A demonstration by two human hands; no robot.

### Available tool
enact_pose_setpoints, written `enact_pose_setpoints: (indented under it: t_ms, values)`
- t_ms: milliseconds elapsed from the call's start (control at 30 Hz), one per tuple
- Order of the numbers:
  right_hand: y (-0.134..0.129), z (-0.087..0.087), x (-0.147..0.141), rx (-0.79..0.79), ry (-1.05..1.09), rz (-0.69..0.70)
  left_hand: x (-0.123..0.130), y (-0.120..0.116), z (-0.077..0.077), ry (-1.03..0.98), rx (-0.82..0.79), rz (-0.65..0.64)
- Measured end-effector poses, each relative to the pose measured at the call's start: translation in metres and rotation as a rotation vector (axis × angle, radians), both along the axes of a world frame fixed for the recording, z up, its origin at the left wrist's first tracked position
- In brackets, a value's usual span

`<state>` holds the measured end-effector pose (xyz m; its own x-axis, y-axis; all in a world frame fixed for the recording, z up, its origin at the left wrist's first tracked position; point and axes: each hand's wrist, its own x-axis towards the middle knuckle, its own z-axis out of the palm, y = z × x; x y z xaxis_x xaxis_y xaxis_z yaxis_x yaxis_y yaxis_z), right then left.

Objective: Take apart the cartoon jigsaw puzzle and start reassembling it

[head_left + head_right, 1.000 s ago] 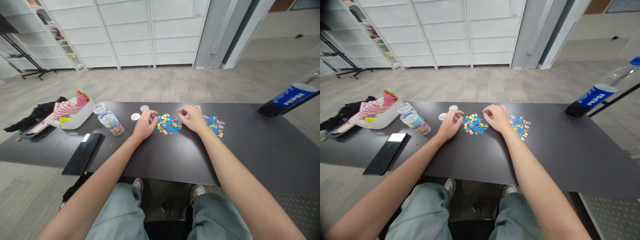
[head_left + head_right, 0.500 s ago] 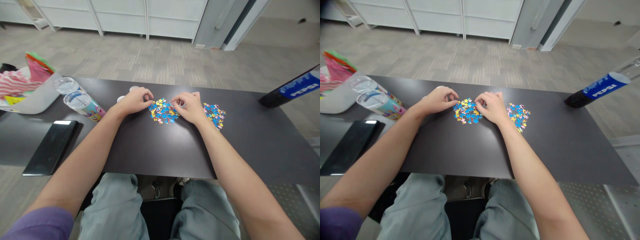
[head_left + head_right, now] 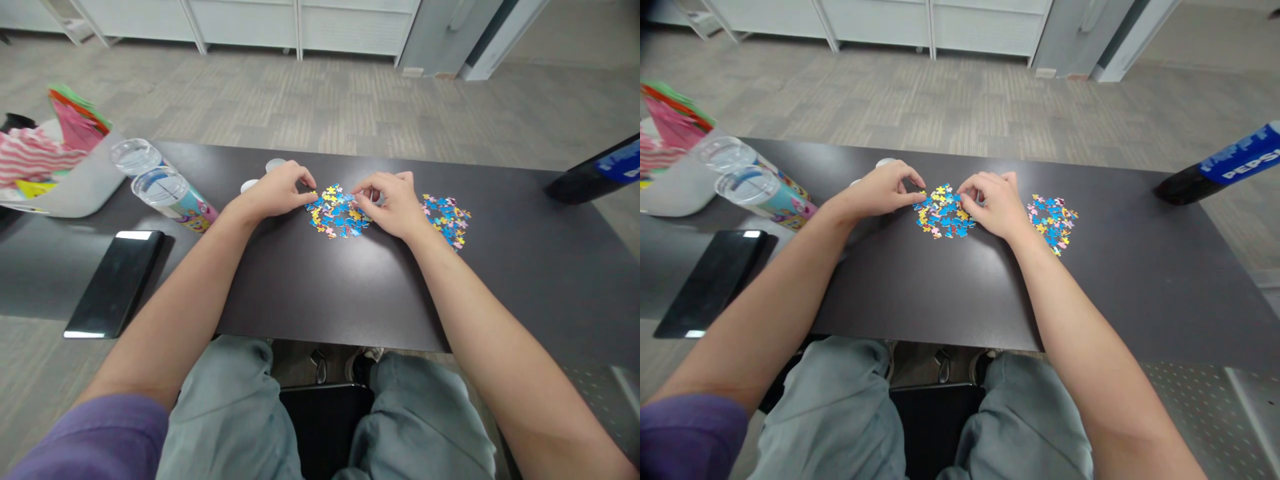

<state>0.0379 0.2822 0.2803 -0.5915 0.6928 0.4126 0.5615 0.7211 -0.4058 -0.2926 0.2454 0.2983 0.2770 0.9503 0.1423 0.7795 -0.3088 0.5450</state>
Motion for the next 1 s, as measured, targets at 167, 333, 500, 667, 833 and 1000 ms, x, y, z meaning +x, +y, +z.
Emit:
enact_pose_setpoints:
  t_ms: [167, 333, 500, 667, 833, 1000]
  values:
    - [0.000, 0.000, 0.000, -0.029, 0.009, 0.028, 0.003, 0.000, -0.003, 0.007, 0.018, -0.005]
    - [0.000, 0.001, -0.001, -0.028, 0.015, 0.043, 0.020, -0.007, -0.009, 0.017, 0.120, 0.086]
    - [0.000, 0.002, -0.002, -0.030, 0.004, 0.052, 0.035, -0.013, -0.009, 0.049, 0.080, 0.188]
    - [0.001, -0.001, -0.002, -0.028, 0.034, 0.070, 0.037, -0.012, -0.004, -0.078, 0.062, 0.188]
    - [0.001, -0.004, -0.003, -0.032, 0.131, 0.081, 0.045, -0.012, 0.007, -0.474, -0.060, 0.161]
    - [-0.003, -0.001, -0.009, -0.082, 0.261, 0.105, 0.058, -0.021, 0.014, -0.714, -0.112, 0.141]
